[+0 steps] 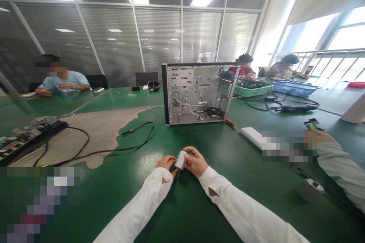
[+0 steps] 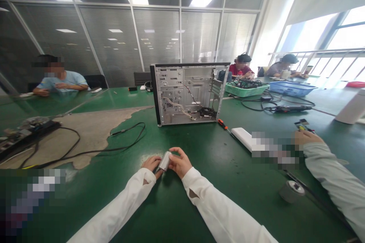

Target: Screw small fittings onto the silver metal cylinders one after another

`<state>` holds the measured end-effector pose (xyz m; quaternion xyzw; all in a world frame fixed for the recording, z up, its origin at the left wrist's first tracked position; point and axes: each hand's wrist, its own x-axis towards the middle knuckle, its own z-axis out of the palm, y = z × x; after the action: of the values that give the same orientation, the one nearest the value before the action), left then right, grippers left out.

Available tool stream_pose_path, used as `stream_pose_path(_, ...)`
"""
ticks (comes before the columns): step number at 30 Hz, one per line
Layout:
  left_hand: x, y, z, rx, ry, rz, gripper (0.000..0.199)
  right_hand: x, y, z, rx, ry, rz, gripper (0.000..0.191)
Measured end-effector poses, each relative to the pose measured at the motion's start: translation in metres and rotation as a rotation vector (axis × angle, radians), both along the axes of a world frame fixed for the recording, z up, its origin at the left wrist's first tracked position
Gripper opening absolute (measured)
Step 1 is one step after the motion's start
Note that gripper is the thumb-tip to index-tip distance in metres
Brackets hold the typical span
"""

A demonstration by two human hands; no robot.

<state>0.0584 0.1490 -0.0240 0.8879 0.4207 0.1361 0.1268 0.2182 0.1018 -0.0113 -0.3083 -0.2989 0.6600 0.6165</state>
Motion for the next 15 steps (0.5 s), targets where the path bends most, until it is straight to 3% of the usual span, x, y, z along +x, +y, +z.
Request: stream_pose_path(15, 0.0019, 0.0012, -0.0034, 0.024, -0.005, 0.018, 0.028, 0.0014, 0.0022, -0.0022, -0.087, 0.086, -0.104, 0.034)
